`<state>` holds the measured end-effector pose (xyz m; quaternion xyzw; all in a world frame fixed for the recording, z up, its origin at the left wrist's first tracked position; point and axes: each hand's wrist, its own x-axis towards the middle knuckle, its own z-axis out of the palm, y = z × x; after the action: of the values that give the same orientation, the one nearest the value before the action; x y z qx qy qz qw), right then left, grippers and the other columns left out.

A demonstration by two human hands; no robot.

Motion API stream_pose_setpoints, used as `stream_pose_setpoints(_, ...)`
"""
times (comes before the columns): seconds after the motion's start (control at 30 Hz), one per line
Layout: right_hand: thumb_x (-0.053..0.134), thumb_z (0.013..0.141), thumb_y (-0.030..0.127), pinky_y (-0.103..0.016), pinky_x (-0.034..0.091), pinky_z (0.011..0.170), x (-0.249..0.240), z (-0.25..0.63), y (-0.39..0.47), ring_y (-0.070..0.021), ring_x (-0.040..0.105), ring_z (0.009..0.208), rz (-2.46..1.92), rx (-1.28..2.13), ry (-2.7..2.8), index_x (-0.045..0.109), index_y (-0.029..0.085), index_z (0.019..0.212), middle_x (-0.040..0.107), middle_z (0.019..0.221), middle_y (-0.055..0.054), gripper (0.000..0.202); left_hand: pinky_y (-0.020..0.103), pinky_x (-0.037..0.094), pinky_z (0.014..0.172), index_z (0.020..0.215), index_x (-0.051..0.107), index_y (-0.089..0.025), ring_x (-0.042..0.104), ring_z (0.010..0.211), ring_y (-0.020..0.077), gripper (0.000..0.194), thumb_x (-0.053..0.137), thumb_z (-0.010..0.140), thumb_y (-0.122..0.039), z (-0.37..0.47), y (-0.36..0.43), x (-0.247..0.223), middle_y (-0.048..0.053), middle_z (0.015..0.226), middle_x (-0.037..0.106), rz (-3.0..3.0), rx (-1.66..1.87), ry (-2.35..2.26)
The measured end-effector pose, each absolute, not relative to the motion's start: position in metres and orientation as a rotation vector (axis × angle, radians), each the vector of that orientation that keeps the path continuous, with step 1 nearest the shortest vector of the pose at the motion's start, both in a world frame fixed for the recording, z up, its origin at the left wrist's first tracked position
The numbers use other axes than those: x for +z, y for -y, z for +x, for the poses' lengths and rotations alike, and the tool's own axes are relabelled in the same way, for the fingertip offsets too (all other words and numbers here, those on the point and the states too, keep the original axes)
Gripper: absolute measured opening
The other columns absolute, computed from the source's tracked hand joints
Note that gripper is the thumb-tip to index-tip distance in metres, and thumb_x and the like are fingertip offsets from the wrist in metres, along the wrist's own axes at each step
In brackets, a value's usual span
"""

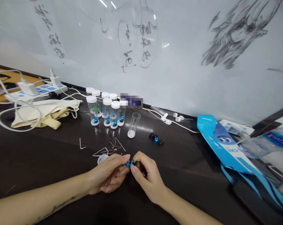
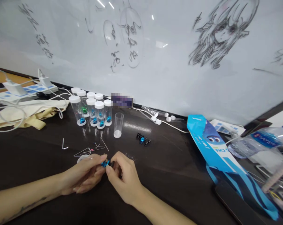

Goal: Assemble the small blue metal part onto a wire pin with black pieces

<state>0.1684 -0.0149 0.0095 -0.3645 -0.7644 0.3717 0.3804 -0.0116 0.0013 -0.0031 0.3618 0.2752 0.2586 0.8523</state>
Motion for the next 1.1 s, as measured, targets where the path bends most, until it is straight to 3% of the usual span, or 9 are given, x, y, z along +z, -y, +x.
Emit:
stream_pose_setpoints(0.3, 0.041, 0.098, 0.038, -0.026, 0.027, 0.054, 0.0058, 0.1655, 0.0088, -0.011, 0.035, 0.054, -1.002, 0.981, 1.881, 0.039, 0.019, 0.06, 0.034, 0.057, 0.005, 0.042, 0.014, 0.018, 0.022, 0.06, 0.052, -0.017, 0.031, 0.023, 0.0051, 0.045, 0.049, 0.091, -0.049, -0.0088, -0.001, -0.0026, -0.006, 0.037, 0.043, 0.78, 0.58, -0.586)
stream_pose_setpoints(0.8, 0.05, 0.093, 0.025, -0.025, 0.031, 0.057, 0.0063, 0.168, 0.0152, -0.0111, 0.04, 0.059, -0.953, 0.815, 1.932, 0.049, 0.019, 0.077, 0.042, 0.069, 0.003, 0.017, 0.014, 0.016, 0.022, 0.056, 0.049, -0.018, 0.032, 0.023, 0.0052, 0.049, 0.051, 0.088, -0.054, -0.0101, 0.0001, -0.0008, -0.007, 0.035, 0.04, 0.76, 0.567, -0.591)
stream_pose_setpoints(1.1, 0.042, 0.097, 0.034, -0.025, 0.027, 0.054, 0.0037, 0.1669, 0.0105, -0.011, 0.035, 0.054, -0.98, 0.857, 1.915, 0.035, 0.02, 0.06, 0.035, 0.058, 0.004, 0.04, 0.014, 0.016, 0.022, 0.058, 0.048, -0.019, 0.031, 0.023, 0.0053, 0.047, 0.048, 0.089, -0.054, -0.0094, 0.0002, -0.0023, -0.007, 0.036, 0.039, 0.821, 0.542, -0.594)
